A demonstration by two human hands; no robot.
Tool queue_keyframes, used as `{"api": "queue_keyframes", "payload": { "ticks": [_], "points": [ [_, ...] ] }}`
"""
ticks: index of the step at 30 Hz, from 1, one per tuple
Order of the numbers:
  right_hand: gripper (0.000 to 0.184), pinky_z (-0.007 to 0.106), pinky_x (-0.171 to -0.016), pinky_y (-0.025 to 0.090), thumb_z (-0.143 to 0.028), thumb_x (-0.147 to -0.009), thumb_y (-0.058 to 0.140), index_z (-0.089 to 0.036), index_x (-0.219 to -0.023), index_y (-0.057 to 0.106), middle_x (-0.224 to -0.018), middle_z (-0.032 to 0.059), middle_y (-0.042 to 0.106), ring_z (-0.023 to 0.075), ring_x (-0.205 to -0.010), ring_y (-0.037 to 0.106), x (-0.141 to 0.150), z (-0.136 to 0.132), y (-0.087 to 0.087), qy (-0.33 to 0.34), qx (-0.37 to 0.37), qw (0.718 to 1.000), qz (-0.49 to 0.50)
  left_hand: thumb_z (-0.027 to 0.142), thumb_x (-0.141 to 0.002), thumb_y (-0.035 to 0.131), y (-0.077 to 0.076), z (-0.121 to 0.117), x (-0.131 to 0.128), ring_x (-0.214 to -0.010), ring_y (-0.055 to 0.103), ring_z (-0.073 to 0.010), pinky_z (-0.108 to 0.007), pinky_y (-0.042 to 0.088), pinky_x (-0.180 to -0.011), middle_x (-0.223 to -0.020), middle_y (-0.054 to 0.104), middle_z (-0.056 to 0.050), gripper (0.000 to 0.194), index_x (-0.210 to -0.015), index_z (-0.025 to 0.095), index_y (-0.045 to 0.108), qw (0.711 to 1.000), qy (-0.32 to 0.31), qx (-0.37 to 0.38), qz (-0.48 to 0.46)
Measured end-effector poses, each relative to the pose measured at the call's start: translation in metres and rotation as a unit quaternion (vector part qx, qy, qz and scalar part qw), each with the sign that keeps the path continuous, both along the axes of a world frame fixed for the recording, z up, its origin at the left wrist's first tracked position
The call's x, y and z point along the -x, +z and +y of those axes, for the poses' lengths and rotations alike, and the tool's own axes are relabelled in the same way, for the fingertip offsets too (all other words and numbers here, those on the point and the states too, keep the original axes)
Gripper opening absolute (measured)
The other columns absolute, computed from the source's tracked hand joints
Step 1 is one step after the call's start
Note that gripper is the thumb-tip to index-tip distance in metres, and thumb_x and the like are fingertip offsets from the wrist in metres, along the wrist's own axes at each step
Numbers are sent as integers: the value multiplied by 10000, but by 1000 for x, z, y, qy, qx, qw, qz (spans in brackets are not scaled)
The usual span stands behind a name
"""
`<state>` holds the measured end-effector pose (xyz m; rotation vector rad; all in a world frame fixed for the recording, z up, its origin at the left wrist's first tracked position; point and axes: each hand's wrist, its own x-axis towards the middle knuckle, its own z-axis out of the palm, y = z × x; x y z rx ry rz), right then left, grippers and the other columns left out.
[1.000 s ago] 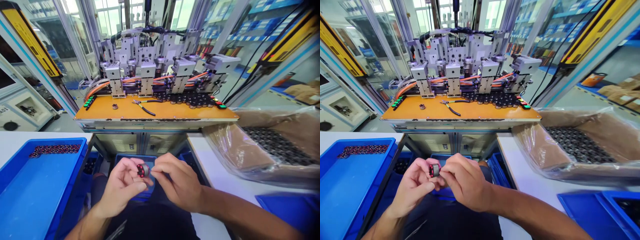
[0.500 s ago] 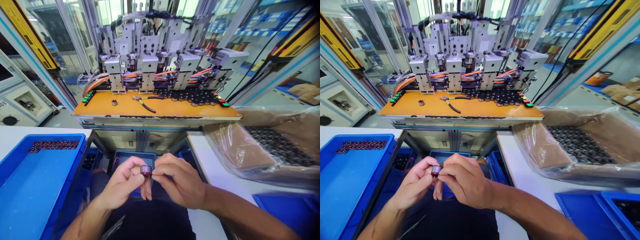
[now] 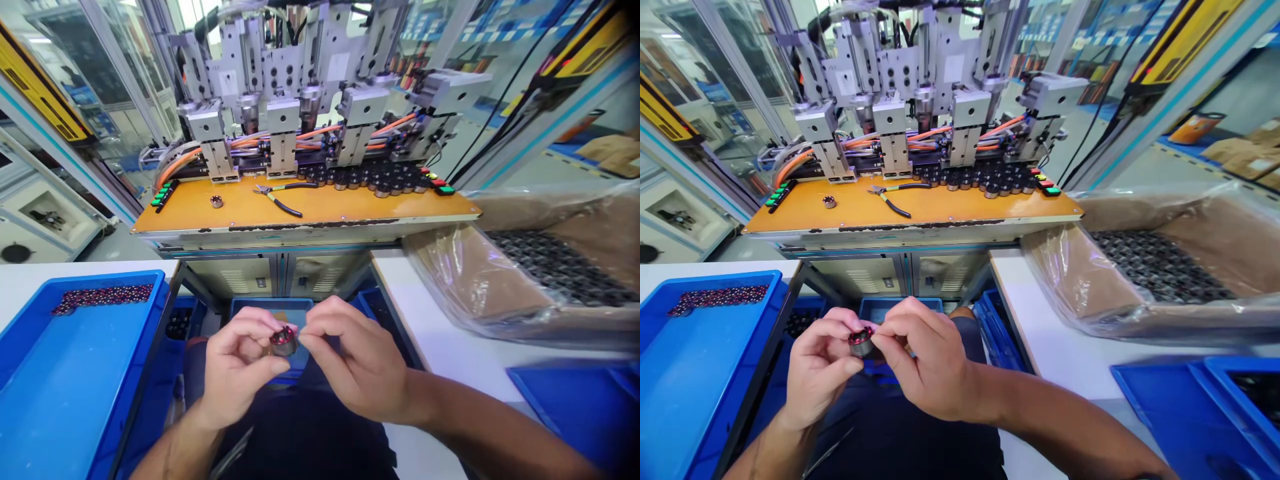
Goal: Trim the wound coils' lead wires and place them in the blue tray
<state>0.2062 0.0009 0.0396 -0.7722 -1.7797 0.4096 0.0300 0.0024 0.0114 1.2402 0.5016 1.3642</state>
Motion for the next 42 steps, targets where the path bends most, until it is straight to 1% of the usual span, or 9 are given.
{"api": "queue_keyframes", "payload": {
  "ticks": [6,13,18,22,26,28,30,36,42],
  "points": [
    [115,193,-596,458,-89,-849,595,-163,-761,590,-712,-3,579,87,-658,552,11,-10,1,42,153,978,132,71,-768,762,-6,1,4,-1056,709,-200,-339,579,-943,-1156,653,-15,287,-972,268,722,1000,-22,15,-4],
    [191,177,-501,401,-225,-797,662,-163,-688,519,-582,-44,531,63,-518,488,14,-6,-6,199,469,826,240,112,-759,784,-12,7,5,-1161,662,-229,-404,545,-1005,-1114,737,-7,271,-969,274,733,1000,-18,3,-23],
    [218,206,-535,495,-271,-772,723,-149,-910,607,-735,-15,588,75,-574,540,18,-2,-17,262,491,782,280,133,-741,804,-11,4,3,-1160,660,-207,-372,540,-1007,-1078,765,17,261,-944,288,751,999,-14,10,-29],
    [131,197,-525,488,-204,-807,675,-160,-918,622,-677,-27,581,74,-551,547,22,-1,-25,250,412,838,256,253,-819,747,-14,10,5,-1177,655,-244,-425,535,-1004,-1138,758,-9,172,-977,318,759,999,-18,31,-24],
    [234,248,-618,558,-105,-778,675,-184,-987,603,-825,36,664,130,-698,639,18,11,-35,2,22,993,114,323,-923,613,-17,19,16,-1073,698,-177,-321,546,-955,-1130,754,-22,172,-1030,302,745,975,198,80,55],
    [261,269,-661,578,-80,-775,670,-164,-1011,596,-808,53,681,148,-724,654,12,19,-41,-105,-159,982,-11,225,-886,663,-14,13,21,-960,706,-126,-233,542,-896,-1025,762,-9,188,-1053,277,733,930,317,16,183],
    [250,276,-672,589,-61,-784,649,-148,-1012,597,-787,54,688,152,-720,656,5,27,-46,-135,-239,958,-88,157,-813,730,-7,1,21,-899,699,-129,-219,548,-850,-983,758,-14,299,-1096,254,717,890,321,-104,307],
    [177,337,-656,585,-122,-853,602,-87,-1026,607,-824,108,689,199,-763,656,-1,26,-48,-73,-309,938,-138,195,-798,751,16,-11,5,-796,717,-153,-239,592,-754,-942,763,-45,327,-1118,201,689,877,232,-185,378],
    [361,297,-679,568,-176,-779,698,-173,-1121,582,-921,91,655,180,-789,647,6,6,-35,-16,-78,996,-33,111,-774,757,11,-2,10,-931,704,-200,-316,580,-847,-1000,758,-74,333,-1089,204,703,886,214,-195,362]
  ]
}}
